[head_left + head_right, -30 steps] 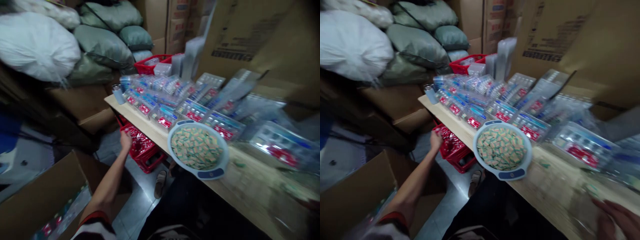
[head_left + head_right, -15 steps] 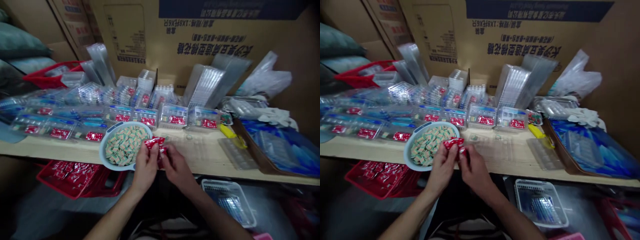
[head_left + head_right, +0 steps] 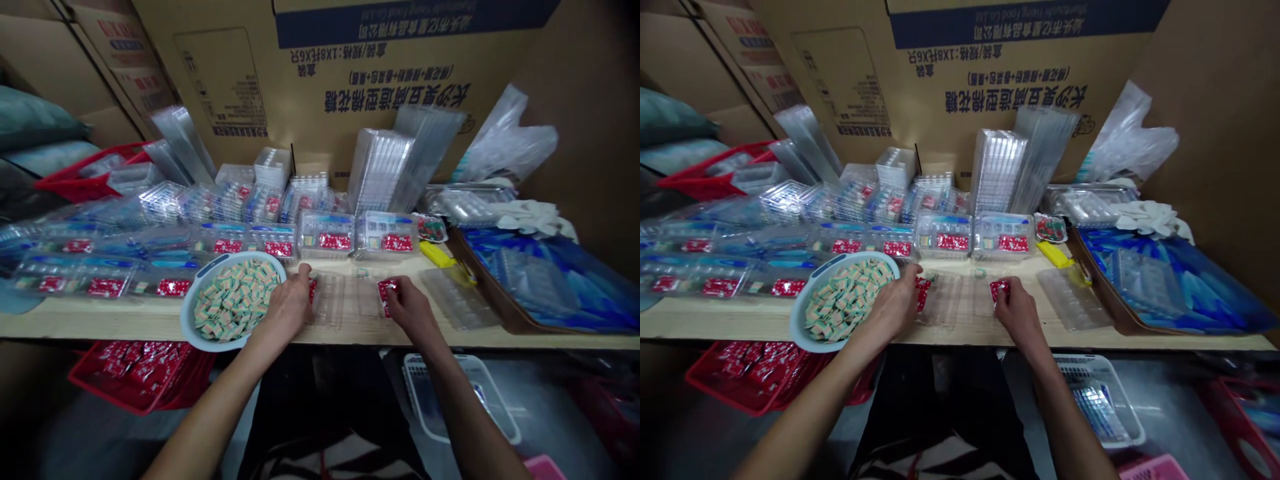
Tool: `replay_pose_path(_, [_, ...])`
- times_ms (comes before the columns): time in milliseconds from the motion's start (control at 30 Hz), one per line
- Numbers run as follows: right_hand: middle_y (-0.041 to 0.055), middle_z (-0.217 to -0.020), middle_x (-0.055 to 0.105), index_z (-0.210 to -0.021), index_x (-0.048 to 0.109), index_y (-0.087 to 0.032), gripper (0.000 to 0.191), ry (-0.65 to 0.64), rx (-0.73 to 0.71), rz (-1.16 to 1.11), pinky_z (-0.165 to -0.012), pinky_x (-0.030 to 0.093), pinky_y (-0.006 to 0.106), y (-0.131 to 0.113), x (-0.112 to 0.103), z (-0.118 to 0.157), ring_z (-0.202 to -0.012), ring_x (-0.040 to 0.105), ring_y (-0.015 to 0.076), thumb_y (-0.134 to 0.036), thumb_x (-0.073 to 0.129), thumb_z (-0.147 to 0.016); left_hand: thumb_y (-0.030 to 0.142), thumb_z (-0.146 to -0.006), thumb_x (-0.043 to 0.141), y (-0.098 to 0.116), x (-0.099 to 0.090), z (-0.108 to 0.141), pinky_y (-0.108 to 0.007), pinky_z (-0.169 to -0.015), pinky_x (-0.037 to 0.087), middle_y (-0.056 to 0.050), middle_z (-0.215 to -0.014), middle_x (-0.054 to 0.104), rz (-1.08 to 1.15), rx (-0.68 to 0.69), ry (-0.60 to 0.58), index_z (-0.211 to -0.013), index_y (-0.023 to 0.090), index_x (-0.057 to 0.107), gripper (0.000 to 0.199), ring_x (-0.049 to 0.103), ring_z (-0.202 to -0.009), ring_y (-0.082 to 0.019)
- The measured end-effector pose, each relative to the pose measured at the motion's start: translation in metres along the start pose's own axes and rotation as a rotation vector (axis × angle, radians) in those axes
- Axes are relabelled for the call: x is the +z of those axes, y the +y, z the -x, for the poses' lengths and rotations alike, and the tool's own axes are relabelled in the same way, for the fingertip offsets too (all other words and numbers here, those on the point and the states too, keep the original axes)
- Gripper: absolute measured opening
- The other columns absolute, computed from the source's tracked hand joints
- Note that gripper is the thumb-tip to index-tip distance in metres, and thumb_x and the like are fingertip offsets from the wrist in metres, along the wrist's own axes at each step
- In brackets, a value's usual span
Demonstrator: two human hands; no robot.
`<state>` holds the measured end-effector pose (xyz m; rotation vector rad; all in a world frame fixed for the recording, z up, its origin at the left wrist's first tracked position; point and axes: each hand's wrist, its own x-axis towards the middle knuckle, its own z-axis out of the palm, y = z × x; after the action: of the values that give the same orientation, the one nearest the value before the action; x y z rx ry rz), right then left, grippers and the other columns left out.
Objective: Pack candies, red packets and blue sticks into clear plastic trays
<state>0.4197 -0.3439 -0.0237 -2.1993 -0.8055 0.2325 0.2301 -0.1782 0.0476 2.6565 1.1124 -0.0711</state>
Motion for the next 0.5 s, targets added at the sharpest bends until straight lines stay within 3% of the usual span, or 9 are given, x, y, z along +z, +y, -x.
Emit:
replay_pose_path(133, [0.0120,-0.094,0.072,-0.129,0.056,-0.011,0.041,-0.039,0.010,0.140,-0.077,0.047,0.033,-0.006,0.016,0.001,-0.086,0.068,0.0253,-0.023,0.045,-0.091,0.000,-0.088,0.043,0.012,0.008,-0.002,-0.035,-0.081,0.051,-0.020,-0.100,0.073,-0.188,0.030,-0.160,-0.134,0.009,0.048,0.047,0.072,-0.099,-0.030])
replay_pose_path(233, [0.0166,-0.108,0.069,-0.129,0.057,-0.009,0.038,-0.031,-0.065,0.311,-0.080,0.048,0.033,-0.019,0.017,0.007,-0.095,0.067,0.0261,-0.018,0.043,-0.095,0.000,-0.091,0.040,0.009,0.008,0.002,-0.035,-0.080,0.052,-0.019,-0.099,0.073,-0.179,0.022,-0.094,-0.130,0.009,0.052,0.042,0.073,-0.096,-0.029])
replay_pose_path(367, [0.0172,-0.113,0.064,-0.113,0.067,-0.013,0.031,-0.083,-0.114,0.544,-0.078,0.048,0.035,-0.026,-0.001,0.015,-0.096,0.065,0.0274,-0.011,0.043,-0.094,0.015,-0.097,0.045,-0.026,-0.016,0.021,-0.031,-0.076,0.052,-0.009,-0.098,0.073,0.037,0.006,0.291,-0.123,0.019,0.058,0.030,0.071,-0.084,-0.023])
replay_pose_path(500, [0.0189,-0.137,0.059,-0.129,0.062,-0.013,0.040,-0.145,-0.308,0.656,-0.096,0.046,0.043,-0.011,-0.003,0.024,-0.122,0.057,0.0330,-0.011,0.046,-0.093,0.033,-0.100,0.044,-0.090,-0.057,0.048,-0.026,-0.063,0.049,0.000,-0.076,0.065,0.263,-0.203,0.783,-0.116,0.020,0.060,0.026,0.062,-0.063,-0.015])
